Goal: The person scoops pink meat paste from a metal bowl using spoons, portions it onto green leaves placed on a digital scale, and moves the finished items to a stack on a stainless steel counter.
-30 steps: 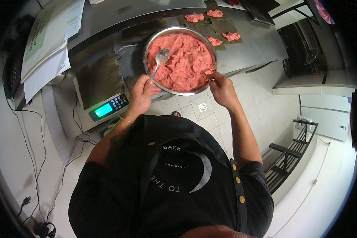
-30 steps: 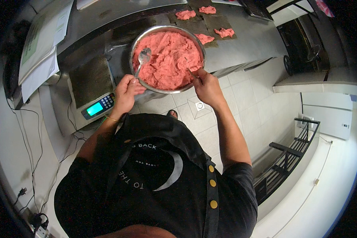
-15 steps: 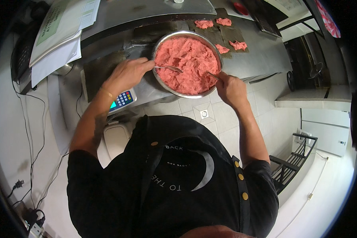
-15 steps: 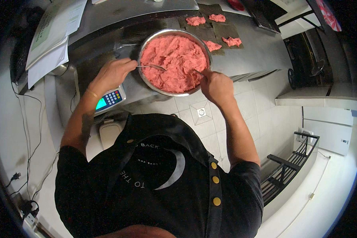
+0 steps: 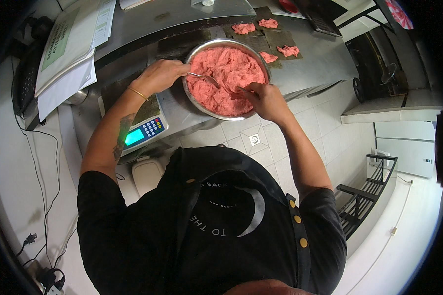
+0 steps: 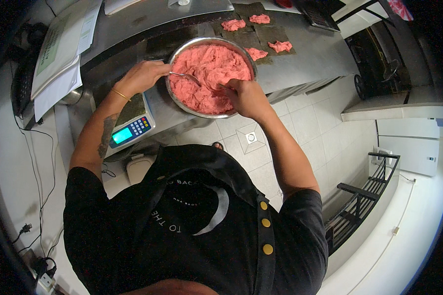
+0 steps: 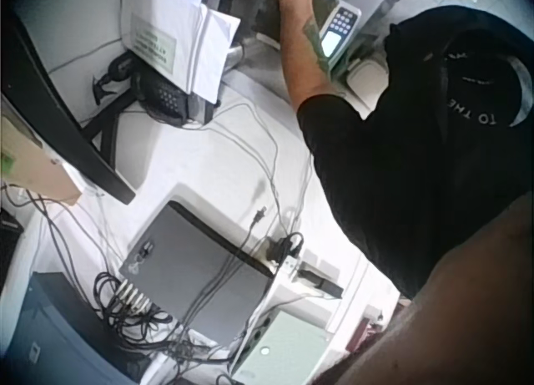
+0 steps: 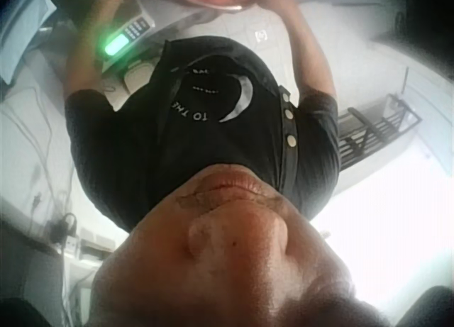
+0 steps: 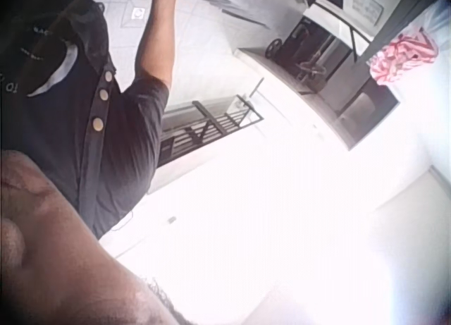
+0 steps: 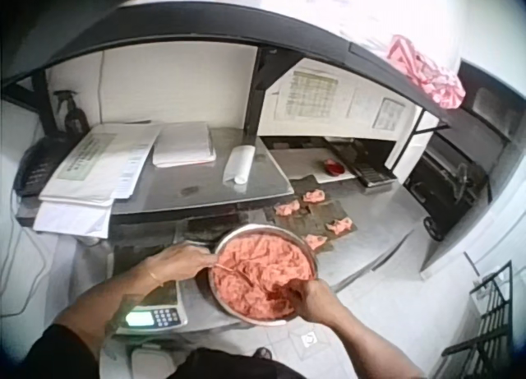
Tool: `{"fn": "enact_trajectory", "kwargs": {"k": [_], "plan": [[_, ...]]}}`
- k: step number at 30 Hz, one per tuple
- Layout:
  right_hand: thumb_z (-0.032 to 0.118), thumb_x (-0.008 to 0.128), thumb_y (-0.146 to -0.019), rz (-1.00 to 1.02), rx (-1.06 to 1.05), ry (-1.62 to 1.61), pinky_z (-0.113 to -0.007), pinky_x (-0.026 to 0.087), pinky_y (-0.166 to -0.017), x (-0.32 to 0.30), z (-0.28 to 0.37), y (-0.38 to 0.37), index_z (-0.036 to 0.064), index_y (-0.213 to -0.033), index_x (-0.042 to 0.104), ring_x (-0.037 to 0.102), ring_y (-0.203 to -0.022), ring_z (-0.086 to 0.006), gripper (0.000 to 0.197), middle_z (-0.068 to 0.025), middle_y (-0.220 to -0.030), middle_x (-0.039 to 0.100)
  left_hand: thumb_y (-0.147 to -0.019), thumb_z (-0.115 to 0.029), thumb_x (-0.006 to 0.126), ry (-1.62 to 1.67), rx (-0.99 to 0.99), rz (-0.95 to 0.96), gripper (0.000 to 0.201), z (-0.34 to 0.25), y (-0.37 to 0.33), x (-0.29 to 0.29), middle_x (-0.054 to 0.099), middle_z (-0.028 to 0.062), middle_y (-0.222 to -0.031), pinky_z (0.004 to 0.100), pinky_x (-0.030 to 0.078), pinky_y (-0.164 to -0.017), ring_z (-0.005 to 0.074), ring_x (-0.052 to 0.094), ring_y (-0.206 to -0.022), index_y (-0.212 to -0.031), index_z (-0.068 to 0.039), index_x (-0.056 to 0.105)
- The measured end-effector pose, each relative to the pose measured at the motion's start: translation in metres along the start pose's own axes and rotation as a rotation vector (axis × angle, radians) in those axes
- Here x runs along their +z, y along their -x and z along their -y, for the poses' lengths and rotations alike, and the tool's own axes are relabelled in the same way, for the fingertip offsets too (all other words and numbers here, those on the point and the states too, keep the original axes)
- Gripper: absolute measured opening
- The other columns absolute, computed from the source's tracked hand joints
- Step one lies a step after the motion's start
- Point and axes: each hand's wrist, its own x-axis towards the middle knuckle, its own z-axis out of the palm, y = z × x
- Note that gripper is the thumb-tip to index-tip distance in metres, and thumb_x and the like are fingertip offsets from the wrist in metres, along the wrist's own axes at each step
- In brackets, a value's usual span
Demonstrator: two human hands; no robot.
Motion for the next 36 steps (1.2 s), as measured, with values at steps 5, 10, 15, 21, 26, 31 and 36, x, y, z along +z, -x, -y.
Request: {"fn": "enact_trajectory", "kwargs": {"k": [5, 10, 15, 21, 26, 31, 36], "plan": [[0.017, 0.071, -0.097, 0.110, 0.029, -0.209, -0.038, 0.053, -0.071, -0.007, -0.004, -0.008, 0.0003, -0.109, 0.075, 0.069, -0.075, -0.0235, 0.021, -0.0147, -0.083, 0.073, -0.099, -0.014, 0.061, 0.025, -0.004, -0.042, 0.016, -0.002, 0.005, -0.002, 0.069, 0.0157, -0.101, 0.0494, 0.054, -0.081, 0.0402, 0.068, -0.097, -0.114, -0.010, 0.067], [0.019, 0.070, -0.100, 0.230, 0.174, -0.420, -0.035, 0.054, -0.075, -0.019, -0.012, -0.011, -0.0005, -0.111, 0.076, 0.066, -0.080, -0.0164, 0.023, -0.0079, -0.088, 0.074, -0.099, -0.015, 0.063, 0.026, -0.013, -0.080, 0.016, -0.015, 0.010, -0.015, 0.069, 0.0164, -0.101, 0.0492, 0.054, -0.081, 0.0408, 0.068, -0.096, -0.112, -0.007, 0.067], [0.019, 0.069, -0.103, 0.298, 0.300, -0.818, -0.024, 0.037, -0.055, -0.035, -0.023, -0.009, 0.0014, -0.110, 0.075, 0.048, -0.062, -0.0042, 0.020, 0.0060, -0.077, 0.062, -0.100, -0.015, 0.064, 0.112, 0.006, -0.204, 0.016, -0.028, 0.015, -0.033, 0.071, 0.0182, -0.104, 0.0468, 0.055, -0.084, 0.0409, 0.069, -0.098, -0.111, -0.003, 0.068], [0.017, 0.069, -0.103, 0.192, 0.201, -0.739, -0.024, 0.038, -0.058, -0.040, -0.018, -0.022, 0.0011, -0.104, 0.074, 0.047, -0.066, -0.0035, 0.017, 0.0071, -0.077, 0.061, -0.101, -0.015, 0.064, -0.001, -0.130, -0.384, 0.018, -0.041, 0.061, -0.059, 0.071, 0.0161, -0.098, 0.0412, 0.056, -0.079, 0.0344, 0.070, -0.087, -0.111, -0.001, 0.068], [0.015, 0.067, -0.103, 0.188, -0.073, -0.537, -0.028, 0.043, -0.063, -0.016, 0.006, -0.057, 0.0008, -0.100, 0.072, 0.050, -0.072, -0.0059, 0.015, 0.0050, -0.078, 0.060, -0.104, -0.016, 0.064, 0.094, -0.476, -0.511, 0.017, -0.044, 0.140, -0.055, 0.068, 0.0093, -0.084, 0.0329, 0.054, -0.066, 0.0170, 0.063, -0.068, -0.110, -0.002, 0.068], [0.018, 0.069, -0.100, 0.227, -0.323, -0.335, -0.035, 0.048, -0.066, 0.016, 0.077, -0.101, 0.0012, -0.108, 0.073, 0.058, -0.068, -0.0166, 0.020, -0.0079, -0.076, 0.066, -0.105, -0.020, 0.064, 0.108, -0.665, -0.680, 0.018, -0.047, 0.222, -0.051, 0.067, 0.0060, -0.080, 0.0313, 0.053, -0.063, 0.0134, 0.061, -0.065, -0.111, -0.003, 0.068], [0.019, 0.070, -0.100, 0.240, -0.505, -0.149, -0.041, 0.053, -0.071, 0.069, 0.152, -0.121, 0.0018, -0.116, 0.072, 0.069, -0.073, -0.0309, 0.024, -0.0201, -0.088, 0.073, -0.105, -0.021, 0.065, 0.139, -0.849, -0.756, 0.019, -0.048, 0.283, -0.050, 0.071, 0.0083, -0.084, 0.0318, 0.053, -0.066, 0.0165, 0.065, -0.070, -0.111, -0.003, 0.068]]}}
